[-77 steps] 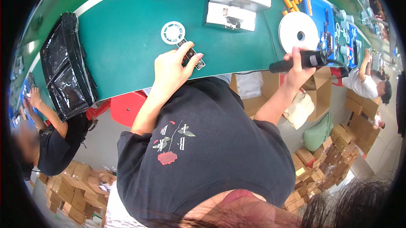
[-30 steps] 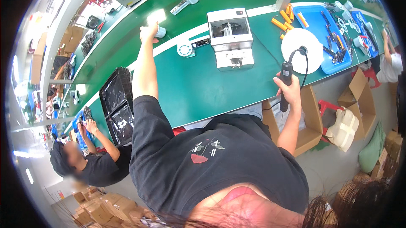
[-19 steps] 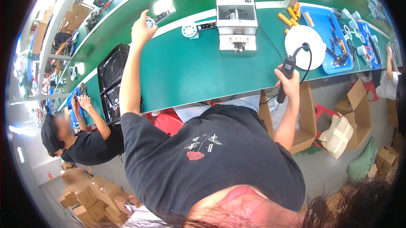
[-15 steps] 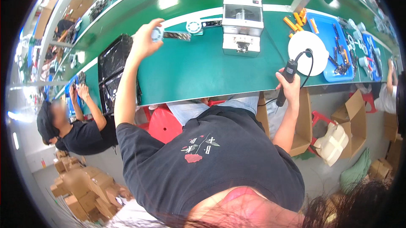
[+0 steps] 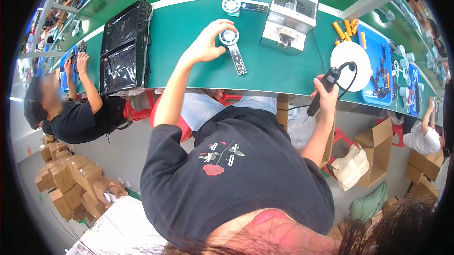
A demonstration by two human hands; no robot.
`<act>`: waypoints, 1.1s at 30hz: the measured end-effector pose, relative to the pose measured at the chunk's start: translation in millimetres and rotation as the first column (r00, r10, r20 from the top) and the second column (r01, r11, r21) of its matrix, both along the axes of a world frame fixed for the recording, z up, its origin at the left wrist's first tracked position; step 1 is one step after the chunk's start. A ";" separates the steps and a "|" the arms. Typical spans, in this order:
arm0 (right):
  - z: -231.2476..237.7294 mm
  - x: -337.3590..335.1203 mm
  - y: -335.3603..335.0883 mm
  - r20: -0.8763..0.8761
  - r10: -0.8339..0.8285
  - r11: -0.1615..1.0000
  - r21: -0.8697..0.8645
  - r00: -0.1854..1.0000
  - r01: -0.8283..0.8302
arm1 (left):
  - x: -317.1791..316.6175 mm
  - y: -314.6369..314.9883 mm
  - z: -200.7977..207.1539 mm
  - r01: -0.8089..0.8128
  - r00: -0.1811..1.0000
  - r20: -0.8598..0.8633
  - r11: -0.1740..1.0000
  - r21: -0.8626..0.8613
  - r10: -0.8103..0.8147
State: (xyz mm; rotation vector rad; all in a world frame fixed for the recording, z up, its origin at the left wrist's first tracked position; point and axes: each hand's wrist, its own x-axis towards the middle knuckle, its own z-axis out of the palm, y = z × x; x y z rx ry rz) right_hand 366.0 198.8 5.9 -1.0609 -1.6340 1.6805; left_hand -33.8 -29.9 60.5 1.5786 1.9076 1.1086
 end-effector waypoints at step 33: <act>153.8 -67.1 3.1 -0.645 0.026 0.974 0.190 0.764 0.127 | 80.0 -12.3 -59.3 -0.285 0.930 0.295 0.936 0.208 0.218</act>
